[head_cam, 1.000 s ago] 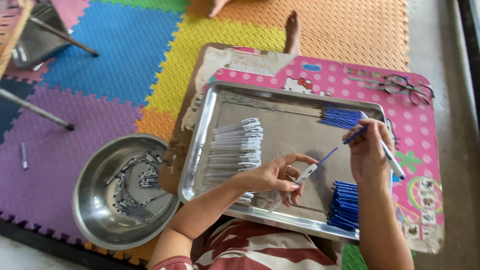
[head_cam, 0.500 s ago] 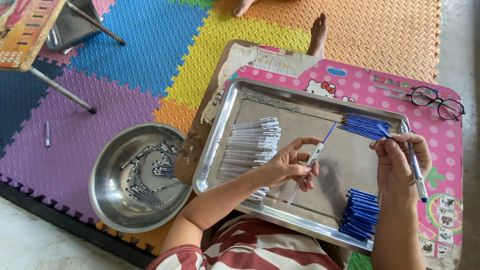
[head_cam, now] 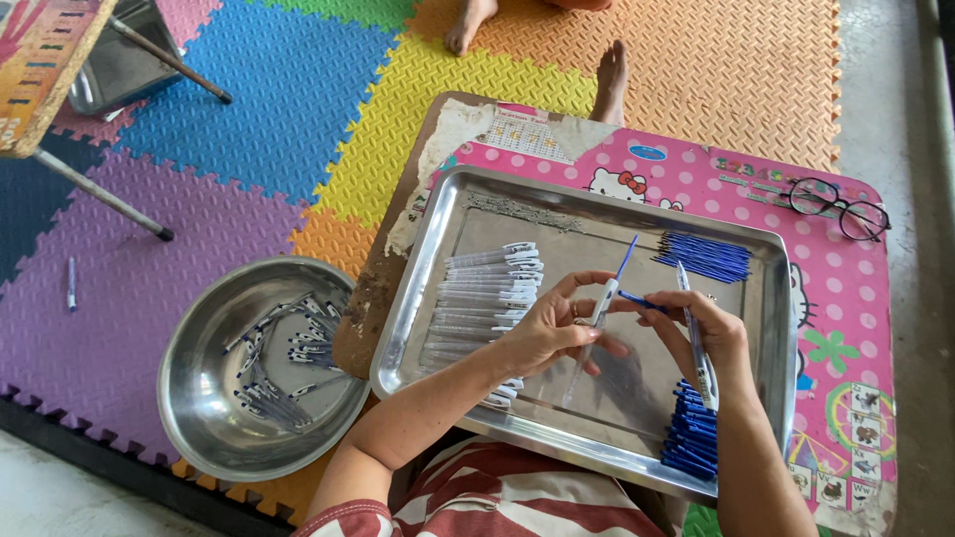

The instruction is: The person assembles pens by inserting ink cartridges into pen barrels and then attaching the pen caps, handling multiple components one at a time on a metal tray.

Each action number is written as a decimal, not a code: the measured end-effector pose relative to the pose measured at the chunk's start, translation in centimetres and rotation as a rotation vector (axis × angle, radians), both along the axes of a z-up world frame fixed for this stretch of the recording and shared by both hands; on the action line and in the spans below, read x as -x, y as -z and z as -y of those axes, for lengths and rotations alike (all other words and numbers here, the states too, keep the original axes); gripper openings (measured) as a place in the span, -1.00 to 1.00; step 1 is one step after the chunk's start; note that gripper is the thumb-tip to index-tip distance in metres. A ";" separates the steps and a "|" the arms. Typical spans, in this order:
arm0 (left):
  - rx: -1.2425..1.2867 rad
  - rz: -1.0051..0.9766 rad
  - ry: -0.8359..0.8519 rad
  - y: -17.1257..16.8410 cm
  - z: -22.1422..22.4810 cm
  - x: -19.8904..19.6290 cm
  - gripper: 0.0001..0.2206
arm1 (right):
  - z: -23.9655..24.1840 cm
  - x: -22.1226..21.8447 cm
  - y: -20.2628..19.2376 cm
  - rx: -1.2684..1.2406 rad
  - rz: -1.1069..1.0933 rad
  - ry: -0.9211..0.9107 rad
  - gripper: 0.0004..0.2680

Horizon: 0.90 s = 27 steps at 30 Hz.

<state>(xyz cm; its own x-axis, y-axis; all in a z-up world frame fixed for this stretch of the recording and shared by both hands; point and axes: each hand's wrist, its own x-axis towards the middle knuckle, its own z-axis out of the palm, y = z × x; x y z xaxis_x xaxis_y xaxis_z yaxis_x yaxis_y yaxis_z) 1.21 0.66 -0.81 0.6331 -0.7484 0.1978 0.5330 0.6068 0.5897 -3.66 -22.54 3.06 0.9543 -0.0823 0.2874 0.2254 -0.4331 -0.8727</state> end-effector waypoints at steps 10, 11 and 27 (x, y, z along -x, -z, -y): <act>0.000 0.038 -0.017 0.3 0.1 -0.1 -0.32 | 0.7 -0.5 0.7 0.098 0.042 0.025 -0.83; 0.001 0.039 -0.029 0.4 0.2 -0.2 -0.32 | 0.9 -0.5 0.9 0.114 0.034 0.028 -0.83; 0.008 0.035 -0.146 0.1 0.7 -0.1 -0.33 | 0.9 -0.9 0.3 0.114 0.045 -0.024 -0.88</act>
